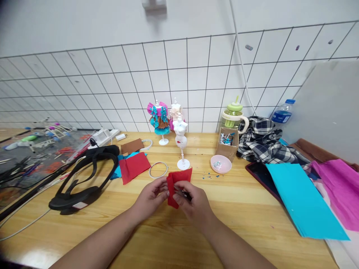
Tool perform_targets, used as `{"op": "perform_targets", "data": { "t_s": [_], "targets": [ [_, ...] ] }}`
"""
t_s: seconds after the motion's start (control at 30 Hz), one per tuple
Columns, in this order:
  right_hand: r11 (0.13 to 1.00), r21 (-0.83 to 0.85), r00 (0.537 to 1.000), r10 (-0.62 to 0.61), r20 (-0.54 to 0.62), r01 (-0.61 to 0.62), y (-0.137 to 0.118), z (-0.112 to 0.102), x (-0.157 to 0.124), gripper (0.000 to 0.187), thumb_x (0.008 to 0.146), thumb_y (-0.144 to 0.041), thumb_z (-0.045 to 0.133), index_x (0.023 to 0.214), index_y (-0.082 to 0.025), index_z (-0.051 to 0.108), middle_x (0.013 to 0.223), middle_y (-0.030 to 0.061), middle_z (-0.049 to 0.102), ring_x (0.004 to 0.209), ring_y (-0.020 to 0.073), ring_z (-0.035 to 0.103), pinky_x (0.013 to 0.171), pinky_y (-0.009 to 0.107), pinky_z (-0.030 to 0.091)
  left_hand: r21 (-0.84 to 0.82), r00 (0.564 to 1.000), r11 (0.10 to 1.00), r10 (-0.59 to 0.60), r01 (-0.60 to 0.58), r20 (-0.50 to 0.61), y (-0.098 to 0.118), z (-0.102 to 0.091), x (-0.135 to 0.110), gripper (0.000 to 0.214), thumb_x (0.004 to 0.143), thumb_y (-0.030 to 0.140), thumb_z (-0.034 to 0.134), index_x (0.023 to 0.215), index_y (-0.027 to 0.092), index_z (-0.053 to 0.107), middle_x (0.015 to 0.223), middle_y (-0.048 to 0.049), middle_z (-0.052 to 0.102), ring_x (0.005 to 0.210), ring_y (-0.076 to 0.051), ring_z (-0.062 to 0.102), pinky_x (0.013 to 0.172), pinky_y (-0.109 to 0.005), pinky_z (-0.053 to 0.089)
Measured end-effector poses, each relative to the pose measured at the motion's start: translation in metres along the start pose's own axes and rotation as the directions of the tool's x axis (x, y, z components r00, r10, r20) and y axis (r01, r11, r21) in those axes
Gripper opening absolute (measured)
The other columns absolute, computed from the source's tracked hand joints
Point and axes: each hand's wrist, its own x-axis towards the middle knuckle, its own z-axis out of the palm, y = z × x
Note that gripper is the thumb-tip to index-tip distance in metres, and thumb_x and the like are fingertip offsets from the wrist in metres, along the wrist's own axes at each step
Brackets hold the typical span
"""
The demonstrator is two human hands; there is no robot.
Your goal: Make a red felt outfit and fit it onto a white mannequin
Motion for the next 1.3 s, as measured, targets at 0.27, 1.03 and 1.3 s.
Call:
{"op": "perform_targets", "data": {
  "t_s": [0.27,1.03,1.3],
  "targets": [
    [0.970,0.091,0.960,0.235,-0.149,-0.224,0.010,-0.010,0.017,0.050,0.075,-0.044,0.066,0.115,-0.016,0.059,0.062,-0.0054,0.045,0.058,0.0132,0.041,0.057,0.026,0.037,-0.533,0.975,0.822,-0.218,0.200,0.030,0.003,-0.007,0.005,0.046,0.075,0.013,0.070,0.120,0.021,0.061,0.123,-0.0093,0.066,0.110,-0.023,0.062,0.089,-0.032,0.049],
    [0.903,0.369,0.975,0.214,0.058,-0.220,0.000,-0.012,0.007,0.020,0.080,-0.038,0.062,0.087,-0.019,0.062,0.082,0.0017,0.065,0.081,0.0195,0.060,0.072,0.029,0.049,-0.318,0.892,0.841,-0.362,0.437,0.269,-0.002,-0.003,-0.005,0.049,0.090,0.049,0.054,0.128,0.019,0.058,0.120,-0.0121,0.068,0.111,-0.026,0.063,0.100,-0.041,0.043],
    [0.927,0.361,0.935,0.216,-0.281,-0.106,0.014,-0.057,0.026,0.026,0.078,-0.040,0.063,0.097,-0.023,0.065,0.089,0.0010,0.068,0.085,0.0211,0.062,0.076,0.030,0.049,-0.297,0.829,0.781,-0.554,0.549,0.075,-0.001,-0.027,-0.001,0.051,0.083,0.051,0.063,0.119,0.015,0.065,0.116,-0.0131,0.070,0.111,-0.029,0.064,0.101,-0.043,0.045]
  ]
}}
